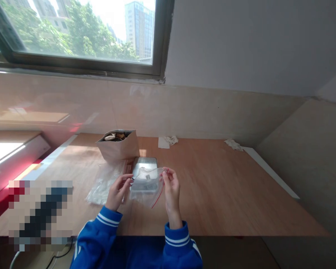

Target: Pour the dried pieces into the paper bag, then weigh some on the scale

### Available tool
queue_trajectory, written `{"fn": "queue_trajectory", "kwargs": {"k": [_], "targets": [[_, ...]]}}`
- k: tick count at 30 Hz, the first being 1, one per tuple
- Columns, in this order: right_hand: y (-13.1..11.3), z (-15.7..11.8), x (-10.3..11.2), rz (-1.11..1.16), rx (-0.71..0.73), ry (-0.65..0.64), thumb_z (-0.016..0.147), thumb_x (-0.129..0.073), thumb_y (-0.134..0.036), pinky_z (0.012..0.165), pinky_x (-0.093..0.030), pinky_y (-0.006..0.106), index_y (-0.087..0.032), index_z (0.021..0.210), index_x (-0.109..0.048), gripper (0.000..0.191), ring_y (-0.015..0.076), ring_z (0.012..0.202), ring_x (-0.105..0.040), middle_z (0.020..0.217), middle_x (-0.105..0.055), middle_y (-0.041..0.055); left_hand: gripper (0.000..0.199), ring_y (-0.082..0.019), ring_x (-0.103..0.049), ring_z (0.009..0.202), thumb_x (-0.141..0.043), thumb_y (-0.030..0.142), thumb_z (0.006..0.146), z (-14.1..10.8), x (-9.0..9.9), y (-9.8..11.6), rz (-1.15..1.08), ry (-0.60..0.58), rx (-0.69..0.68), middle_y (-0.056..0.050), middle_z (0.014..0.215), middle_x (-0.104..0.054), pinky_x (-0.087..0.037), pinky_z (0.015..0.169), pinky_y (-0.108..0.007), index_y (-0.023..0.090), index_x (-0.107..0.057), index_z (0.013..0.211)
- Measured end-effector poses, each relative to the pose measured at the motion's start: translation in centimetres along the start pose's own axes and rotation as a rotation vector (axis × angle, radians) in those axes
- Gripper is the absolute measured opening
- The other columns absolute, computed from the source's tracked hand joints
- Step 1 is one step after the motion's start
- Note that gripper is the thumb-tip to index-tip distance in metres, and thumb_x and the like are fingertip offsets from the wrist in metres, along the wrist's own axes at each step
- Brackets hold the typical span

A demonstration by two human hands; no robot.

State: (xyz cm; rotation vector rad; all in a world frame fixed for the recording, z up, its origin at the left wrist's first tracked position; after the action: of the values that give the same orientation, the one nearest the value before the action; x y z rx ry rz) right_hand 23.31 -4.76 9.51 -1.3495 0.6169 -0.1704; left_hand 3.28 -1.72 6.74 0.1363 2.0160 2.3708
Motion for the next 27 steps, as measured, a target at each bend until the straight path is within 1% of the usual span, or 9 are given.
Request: {"fn": "queue_trajectory", "kwargs": {"k": [2,3,6,11,13,16,19,21,27], "targets": [[0.0,-0.4,-0.7,-0.021,0.001,-0.057,0.079,-0.064,-0.041,0.069,-0.045,0.026,-0.018,0.100,-0.060,0.031,0.0123,0.072,-0.056,0.087,-0.063,0.0025,0.039,-0.018,-0.062,0.087,-0.048,0.048,0.087,-0.2,-0.5,1.5,-0.031,0.000,0.025,-0.008,0.101,-0.067,-0.049,0.076,-0.030,0.018,-0.065,0.104],[0.0,-0.6,-1.1,-0.032,-0.001,-0.090,0.080,-0.063,-0.041,0.070,-0.045,0.027,-0.019,0.101,-0.060,0.031,0.0125,0.071,-0.056,0.086,-0.063,0.0024,0.039,-0.019,-0.061,0.087,-0.048,0.048,0.087,-0.2,-0.6,2.0,-0.041,-0.015,0.043,-0.008,0.099,-0.068,-0.048,0.076,-0.030,0.017,-0.066,0.102],[0.1,-1.4,-2.1,-0.060,-0.006,-0.170,0.083,-0.060,-0.042,0.070,-0.046,0.028,-0.020,0.103,-0.059,0.030,0.0137,0.072,-0.056,0.082,-0.062,0.0020,0.031,-0.019,-0.060,0.085,-0.058,0.045,0.081,-0.4,-0.7,2.9,-0.063,-0.039,0.079,-0.005,0.086,-0.068,-0.046,0.077,-0.028,0.017,-0.069,0.089],[0.8,-2.1,-3.2,-0.105,-0.037,-0.279,0.082,-0.061,-0.044,0.059,-0.044,0.026,-0.021,0.102,-0.059,0.031,0.0135,0.063,-0.053,0.076,-0.059,0.0006,0.025,-0.018,-0.060,0.080,-0.068,0.040,0.073,-0.6,0.5,3.4,-0.118,0.084,0.104,-0.003,0.081,-0.068,-0.045,0.074,-0.026,0.018,-0.069,0.085],[1.1,-2.2,-3.4,-0.111,-0.050,-0.290,0.082,-0.061,-0.045,0.058,-0.044,0.026,-0.021,0.101,-0.059,0.030,0.0136,0.063,-0.054,0.076,-0.060,0.0006,0.024,-0.018,-0.060,0.081,-0.069,0.039,0.071,-0.7,1.0,3.8,-0.126,0.096,0.105,-0.003,0.081,-0.067,-0.045,0.073,-0.025,0.019,-0.069,0.085],[1.4,-2.3,-3.7,-0.120,-0.040,-0.286,0.082,-0.061,-0.044,0.061,-0.047,0.026,-0.022,0.100,-0.060,0.029,0.0155,0.071,-0.057,0.080,-0.061,0.0018,0.024,-0.018,-0.059,0.082,-0.064,0.041,0.075,-0.9,1.6,4.5,-0.131,0.092,0.112,-0.004,0.084,-0.067,-0.044,0.071,-0.024,0.018,-0.069,0.082],[1.5,-2.4,-3.9,-0.139,-0.023,-0.305,0.083,-0.061,-0.043,0.064,-0.049,0.027,-0.021,0.100,-0.061,0.028,0.0169,0.078,-0.059,0.082,-0.061,0.0029,0.026,-0.015,-0.055,0.071,-0.065,0.042,0.074,-0.9,1.9,4.4,-0.118,0.056,0.150,-0.002,0.073,-0.064,-0.042,0.064,-0.023,0.017,-0.066,0.074],[1.5,-2.4,-3.9,-0.151,-0.024,-0.308,0.083,-0.060,-0.043,0.064,-0.049,0.027,-0.021,0.100,-0.061,0.028,0.0165,0.076,-0.058,0.080,-0.062,0.0028,0.028,-0.013,-0.053,0.065,-0.069,0.043,0.071,-0.8,2.1,4.2,-0.109,0.054,0.155,0.000,0.066,-0.060,-0.042,0.061,-0.023,0.016,-0.064,0.071],[1.8,-2.6,-4.2,-0.148,-0.026,-0.312,0.082,-0.062,-0.044,0.061,-0.050,0.028,-0.021,0.098,-0.061,0.028,0.0179,0.076,-0.060,0.081,-0.064,0.0040,0.042,-0.013,-0.058,0.060,-0.066,0.056,0.069,-0.9,2.1,3.6,-0.069,0.275,0.124,-0.001,0.068,-0.061,-0.045,0.056,-0.024,0.016,-0.060,0.077]]}}
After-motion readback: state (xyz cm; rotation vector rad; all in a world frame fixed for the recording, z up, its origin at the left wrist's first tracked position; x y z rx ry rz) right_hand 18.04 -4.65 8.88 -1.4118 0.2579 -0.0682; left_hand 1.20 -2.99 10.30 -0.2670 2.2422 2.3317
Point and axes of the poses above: each hand's wrist, its own z-axis towards the middle knuckle, its own x-axis out of the back of the hand, y = z × x, the point moved 1 cm from there along z, towards the middle knuckle
